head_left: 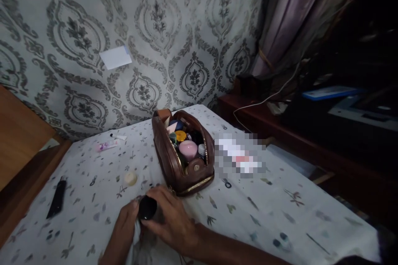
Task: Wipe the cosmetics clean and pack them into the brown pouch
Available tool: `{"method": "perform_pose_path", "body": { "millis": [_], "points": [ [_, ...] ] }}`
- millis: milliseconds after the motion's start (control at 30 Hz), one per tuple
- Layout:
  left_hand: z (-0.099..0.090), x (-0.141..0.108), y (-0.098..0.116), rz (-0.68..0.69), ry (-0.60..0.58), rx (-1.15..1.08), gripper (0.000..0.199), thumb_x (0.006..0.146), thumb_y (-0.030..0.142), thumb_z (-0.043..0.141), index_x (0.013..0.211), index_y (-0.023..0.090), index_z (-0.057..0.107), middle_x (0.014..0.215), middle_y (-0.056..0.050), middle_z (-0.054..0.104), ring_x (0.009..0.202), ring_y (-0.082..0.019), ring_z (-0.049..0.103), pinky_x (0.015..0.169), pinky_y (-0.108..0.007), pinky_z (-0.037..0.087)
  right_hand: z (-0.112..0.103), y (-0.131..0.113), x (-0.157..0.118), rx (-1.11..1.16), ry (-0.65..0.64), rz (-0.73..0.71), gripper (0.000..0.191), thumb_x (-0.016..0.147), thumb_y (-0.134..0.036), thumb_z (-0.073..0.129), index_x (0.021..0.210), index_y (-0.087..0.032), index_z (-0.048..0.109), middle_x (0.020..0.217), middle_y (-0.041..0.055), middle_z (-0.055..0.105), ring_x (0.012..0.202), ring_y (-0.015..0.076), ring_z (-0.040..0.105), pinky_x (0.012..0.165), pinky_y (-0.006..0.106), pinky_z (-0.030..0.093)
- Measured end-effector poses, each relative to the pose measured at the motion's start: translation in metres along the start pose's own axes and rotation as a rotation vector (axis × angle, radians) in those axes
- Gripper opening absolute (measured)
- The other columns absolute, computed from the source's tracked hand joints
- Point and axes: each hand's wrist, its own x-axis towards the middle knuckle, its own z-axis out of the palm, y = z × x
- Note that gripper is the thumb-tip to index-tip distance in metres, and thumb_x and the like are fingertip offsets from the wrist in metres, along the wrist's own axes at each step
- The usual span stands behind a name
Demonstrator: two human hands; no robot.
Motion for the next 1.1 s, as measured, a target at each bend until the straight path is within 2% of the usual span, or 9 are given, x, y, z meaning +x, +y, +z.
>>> {"method": "perform_pose_path", "body": {
  "millis": [167,300,433,533,667,800,867,1000,1100],
  "points": [
    [0.001,0.001,0.016,0.113,-0.075,0.034,0.044,0.093,0.055,0.049,0.113,0.020,0.068,0.116,-0.008,0.072,0.115,-0.027,0.063,0.094,-0.035,0.054,0.002,0.002,0.001,-0.030,-0.033,0.078,0.045,0.078,-0.012,0.073,0.120,-0.022,0.060,0.115,0.0071,0.060,0.111,0.0218,0.058,0.098,0.033,0.048],
    [-0.004,0.003,0.006,0.380,-0.026,0.257,0.040,0.095,0.045,0.050,0.122,0.022,0.068,0.118,-0.008,0.069,0.112,-0.025,0.065,0.095,-0.036,0.054,0.008,0.007,0.001,-0.035,-0.041,0.110,0.051,0.073,-0.014,0.074,0.122,-0.022,0.061,0.116,0.0075,0.062,0.112,0.0234,0.057,0.100,0.036,0.047],
    [-0.004,-0.004,-0.005,0.654,0.055,0.491,0.040,0.096,0.037,0.049,0.131,0.025,0.065,0.120,-0.009,0.062,0.107,-0.022,0.064,0.086,-0.032,0.056,0.008,0.005,0.008,0.053,0.013,0.236,0.051,0.066,-0.016,0.076,0.115,-0.021,0.065,0.107,0.0052,0.067,0.100,0.0223,0.062,0.093,0.034,0.050],
    [0.001,-0.013,-0.008,0.694,0.163,0.510,0.038,0.099,0.034,0.043,0.123,0.024,0.070,0.122,-0.010,0.057,0.105,-0.021,0.062,0.077,-0.029,0.056,0.002,-0.002,0.014,0.090,0.039,0.299,0.045,0.061,-0.016,0.078,0.105,-0.021,0.070,0.095,0.0020,0.067,0.088,0.0205,0.063,0.084,0.032,0.051],
    [0.001,-0.015,-0.009,0.644,0.247,0.455,0.038,0.100,0.033,0.040,0.120,0.021,0.070,0.119,-0.011,0.057,0.103,-0.021,0.061,0.074,-0.029,0.054,-0.012,-0.019,0.017,0.156,0.054,0.273,0.044,0.061,-0.018,0.083,0.102,-0.022,0.070,0.092,-0.0004,0.067,0.084,0.0181,0.063,0.081,0.029,0.051],
    [-0.004,-0.007,-0.007,0.615,0.248,0.406,0.038,0.101,0.032,0.040,0.126,0.022,0.066,0.115,-0.009,0.060,0.105,-0.020,0.062,0.083,-0.029,0.053,-0.043,-0.037,0.020,0.156,0.083,0.173,0.044,0.065,-0.019,0.084,0.107,-0.023,0.069,0.098,0.0007,0.066,0.090,0.0174,0.064,0.082,0.028,0.052],
    [-0.003,-0.004,-0.003,0.599,0.220,0.396,0.038,0.101,0.032,0.039,0.127,0.022,0.066,0.115,-0.009,0.061,0.105,-0.019,0.062,0.079,-0.027,0.053,-0.067,-0.043,0.024,0.091,0.123,0.086,0.046,0.071,-0.020,0.082,0.114,-0.024,0.066,0.110,0.0041,0.064,0.098,0.0179,0.064,0.083,0.028,0.053],
    [0.004,-0.007,0.008,0.571,0.167,0.429,0.039,0.102,0.033,0.038,0.125,0.022,0.069,0.114,-0.010,0.061,0.098,-0.017,0.064,0.064,-0.021,0.051,-0.122,-0.042,0.045,-0.186,0.169,-0.050,0.038,0.082,-0.025,0.076,0.119,-0.025,0.065,0.105,0.0055,0.066,0.097,0.0208,0.063,0.081,0.033,0.054],
    [0.010,-0.011,0.015,0.606,0.128,0.440,0.039,0.103,0.034,0.039,0.122,0.022,0.070,0.109,-0.011,0.063,0.094,-0.016,0.066,0.068,-0.020,0.053,-0.156,-0.030,0.071,-0.474,0.173,-0.032,0.037,0.080,-0.027,0.078,0.114,-0.023,0.068,0.103,0.0072,0.070,0.099,0.0255,0.062,0.085,0.040,0.051]
  ]
}}
